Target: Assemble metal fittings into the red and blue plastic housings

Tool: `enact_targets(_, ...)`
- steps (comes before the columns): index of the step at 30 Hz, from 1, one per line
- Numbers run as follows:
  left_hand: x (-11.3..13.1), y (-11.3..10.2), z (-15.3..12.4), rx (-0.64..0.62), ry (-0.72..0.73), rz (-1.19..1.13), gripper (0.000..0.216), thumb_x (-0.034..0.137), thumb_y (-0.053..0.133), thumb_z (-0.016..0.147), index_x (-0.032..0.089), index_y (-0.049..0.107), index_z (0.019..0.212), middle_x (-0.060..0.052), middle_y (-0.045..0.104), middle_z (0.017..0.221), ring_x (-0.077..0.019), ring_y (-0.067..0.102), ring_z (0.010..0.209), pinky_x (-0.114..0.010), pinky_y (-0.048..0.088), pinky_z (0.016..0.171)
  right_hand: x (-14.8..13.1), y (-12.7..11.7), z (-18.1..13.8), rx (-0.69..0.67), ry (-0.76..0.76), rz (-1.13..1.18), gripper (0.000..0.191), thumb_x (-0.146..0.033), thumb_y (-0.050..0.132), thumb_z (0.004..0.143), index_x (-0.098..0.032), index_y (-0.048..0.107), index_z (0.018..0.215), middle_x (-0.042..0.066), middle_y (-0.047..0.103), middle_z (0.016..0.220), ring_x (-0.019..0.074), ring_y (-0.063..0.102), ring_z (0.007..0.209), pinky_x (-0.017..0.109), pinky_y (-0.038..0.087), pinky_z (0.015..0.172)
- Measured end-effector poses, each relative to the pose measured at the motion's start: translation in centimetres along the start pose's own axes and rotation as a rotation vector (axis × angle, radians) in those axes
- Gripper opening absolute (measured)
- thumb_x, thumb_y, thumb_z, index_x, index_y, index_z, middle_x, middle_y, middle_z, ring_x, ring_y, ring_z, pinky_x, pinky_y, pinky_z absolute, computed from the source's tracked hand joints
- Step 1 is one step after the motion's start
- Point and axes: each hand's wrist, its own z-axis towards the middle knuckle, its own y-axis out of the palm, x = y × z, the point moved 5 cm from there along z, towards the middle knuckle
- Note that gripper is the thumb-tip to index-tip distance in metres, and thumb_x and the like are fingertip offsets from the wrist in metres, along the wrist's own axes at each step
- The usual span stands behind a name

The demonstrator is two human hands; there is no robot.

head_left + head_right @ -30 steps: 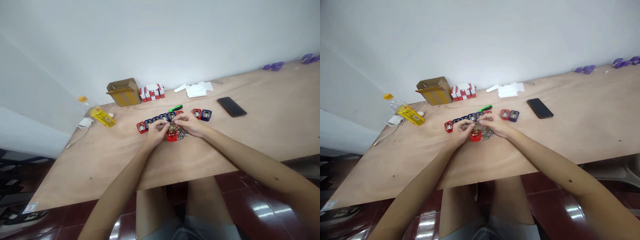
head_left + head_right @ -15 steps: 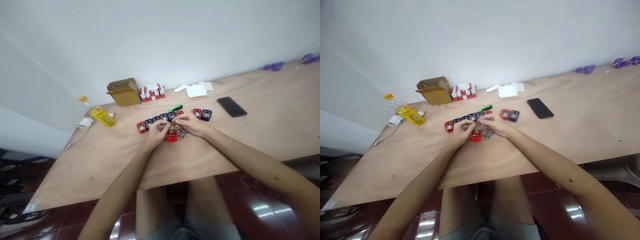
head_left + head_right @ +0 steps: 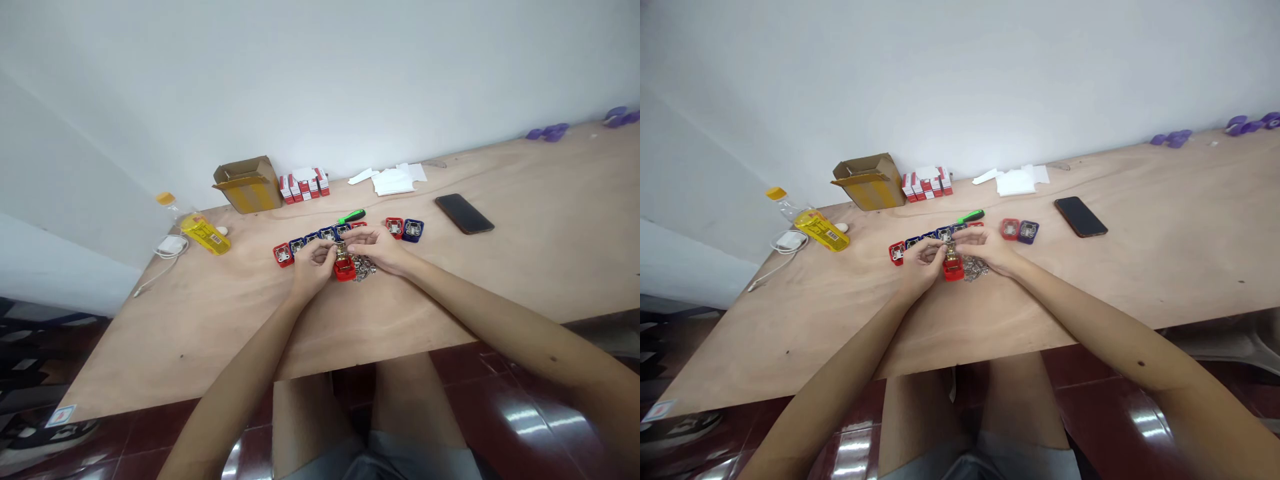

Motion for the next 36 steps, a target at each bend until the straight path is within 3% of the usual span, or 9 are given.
enact_targets(7,1.4,0.3,-0.6,0.014,0.089,0.111,0.024,0.042,0.075,0.096,0.018,0.075,0.096,-0.007,0.077,0.091,-0.0172,0.076,0.075,-0.028,0.065,0.069,-1.0,0.3,-0.3,0.004,-0.125,-0.266,0.038,-0.042,0.098,0.072,-0.021,0.08,0.098,0.005,0.079,0.091,0.0207,0.073,0.084,0.04,0.063,0.085)
enact_targets(13,1.9,0.7,-0.8,-0.035,0.132,0.158,0.018,0.037,0.072,0.098,0.019,0.075,0.096,-0.006,0.074,0.089,-0.0165,0.073,0.074,-0.029,0.063,0.069,-1.6,0.8,-0.7,-0.005,-0.218,-0.394,0.027,-0.042,0.088,0.084,-0.021,0.077,0.098,0.007,0.078,0.099,0.0238,0.075,0.092,0.043,0.062,0.092)
enact_targets(18,0.9,0.8,-0.4,-0.064,0.041,0.039,0.024,0.04,0.069,0.101,0.019,0.074,0.113,-0.008,0.075,0.102,-0.0181,0.076,0.088,-0.029,0.062,0.077,-2.1,-0.1,-0.3,0.124,-0.244,-0.378,0.029,-0.043,0.089,0.08,-0.02,0.077,0.092,0.007,0.078,0.094,0.0234,0.074,0.086,0.042,0.064,0.086)
enact_targets(20,0.5,0.4,-0.1,-0.041,-0.003,0.015,0.029,0.04,0.071,0.1,0.02,0.071,0.121,-0.007,0.075,0.1,-0.0162,0.073,0.083,-0.028,0.06,0.075,-2.4,-1.1,0.0,0.213,-0.256,-0.345,0.031,-0.045,0.09,0.078,-0.021,0.076,0.091,0.007,0.079,0.095,0.0235,0.074,0.087,0.041,0.063,0.086)
enact_targets(22,0.4,-0.1,0.2,-0.04,0.005,0.065,0.025,0.037,0.074,0.097,0.02,0.072,0.116,-0.005,0.073,0.094,-0.0145,0.067,0.074,-0.027,0.055,0.068,-2.7,-2.2,0.2,0.292,-0.257,-0.299,0.035,-0.047,0.092,0.076,-0.021,0.075,0.091,0.008,0.079,0.095,0.0239,0.074,0.089,0.041,0.063,0.088)
enact_targets(25,0.7,-0.4,0.5,-0.175,0.099,0.231,0.011,0.029,0.073,0.093,0.02,0.076,0.097,-0.005,0.072,0.086,-0.0154,0.062,0.069,-0.028,0.05,0.064,-2.9,-3.6,0.5,0.362,-0.263,-0.261,0.036,-0.047,0.094,0.073,-0.022,0.074,0.09,0.008,0.078,0.093,0.0243,0.073,0.089,0.042,0.063,0.089)
enact_targets(30,0.7,0.6,0.0,-0.51,0.268,0.381,0.022,0.019,0.068,0.09,0.023,0.083,0.106,-0.009,0.075,0.102,-0.0222,0.07,0.091,-0.037,0.057,0.084,-2.6,-4.4,0.7,0.397,-0.278,-0.299,0.034,-0.045,0.093,0.073,-0.022,0.074,0.09,0.008,0.078,0.092,0.0243,0.072,0.088,0.043,0.063,0.09)
enact_targets(32,0.2,1.0,-0.2,-0.577,0.29,0.406,0.024,0.018,0.067,0.09,0.025,0.084,0.106,-0.01,0.075,0.108,-0.0245,0.07,0.099,-0.04,0.058,0.091,-2.5,-4.4,0.7,0.405,-0.284,-0.32,0.034,-0.045,0.093,0.073,-0.022,0.074,0.09,0.008,0.078,0.093,0.0244,0.073,0.089,0.043,0.063,0.091)
enact_targets(36,-0.3,1.2,-0.4,-0.621,0.309,0.458,0.017,0.02,0.067,0.093,0.024,0.083,0.1,-0.01,0.073,0.106,-0.0247,0.067,0.097,-0.041,0.057,0.09,-2.3,-4.4,0.9,0.387,-0.273,-0.315,0.035,-0.045,0.093,0.073,-0.021,0.074,0.09,0.008,0.078,0.092,0.0238,0.073,0.088,0.044,0.063,0.092)
